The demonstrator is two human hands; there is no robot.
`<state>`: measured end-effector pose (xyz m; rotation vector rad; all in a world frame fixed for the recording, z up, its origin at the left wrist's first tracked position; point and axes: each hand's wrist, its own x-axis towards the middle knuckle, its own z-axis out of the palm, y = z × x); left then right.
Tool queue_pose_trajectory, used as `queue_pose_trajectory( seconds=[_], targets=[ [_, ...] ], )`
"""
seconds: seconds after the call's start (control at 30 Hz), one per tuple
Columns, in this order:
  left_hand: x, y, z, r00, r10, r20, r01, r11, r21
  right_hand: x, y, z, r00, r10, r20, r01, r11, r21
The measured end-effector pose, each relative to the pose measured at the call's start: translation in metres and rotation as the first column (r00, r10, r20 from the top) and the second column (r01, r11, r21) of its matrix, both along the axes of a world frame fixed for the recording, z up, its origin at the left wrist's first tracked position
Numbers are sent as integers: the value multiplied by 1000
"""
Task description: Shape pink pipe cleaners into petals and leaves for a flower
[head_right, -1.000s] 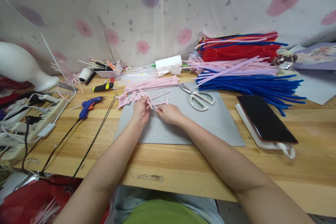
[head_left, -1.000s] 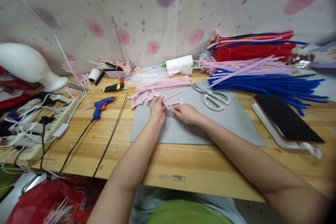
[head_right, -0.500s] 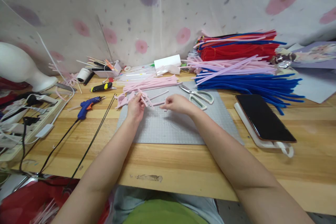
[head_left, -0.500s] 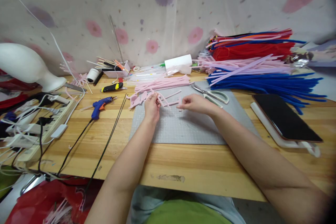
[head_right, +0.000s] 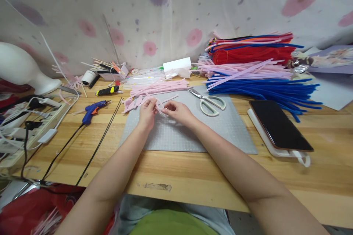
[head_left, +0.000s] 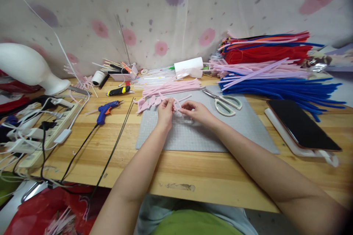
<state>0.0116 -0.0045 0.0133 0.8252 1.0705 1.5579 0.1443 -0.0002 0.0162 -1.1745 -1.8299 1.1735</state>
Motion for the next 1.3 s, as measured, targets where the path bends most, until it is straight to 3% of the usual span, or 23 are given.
queue_pose_trajectory(
  seconds=[0.13, 0.4, 0.57, 0.7, 0.93, 1.3],
  targets=[
    [1, -3, 1, 1000, -13, -26, 13, 1000, -16, -2, 0, -4, 997, -23, 73, 16, 995, 102],
    [-5, -3, 0, 983, -63, -171, 58, 998, -30, 7, 7, -10, 996, -27, 83, 26, 1000, 8],
    [-4, -2, -5, 938, 21, -346, -9, 999, 36, 9, 5, -9, 994, 40, 107, -42, 999, 17],
    [1, -3, -7, 960, 11, -280, -8, 1000, 10, 6, 0, -8, 990, 118, 82, -114, 992, -47],
    [11, -7, -10, 938, 239, -249, -213, 969, 128, -4, -3, -8, 983, 181, -18, -182, 980, -86],
    [21, -4, -8, 961, 259, 93, -247, 962, -119, -12, -3, -11, 983, 179, -51, -185, 970, -155]
  ],
)
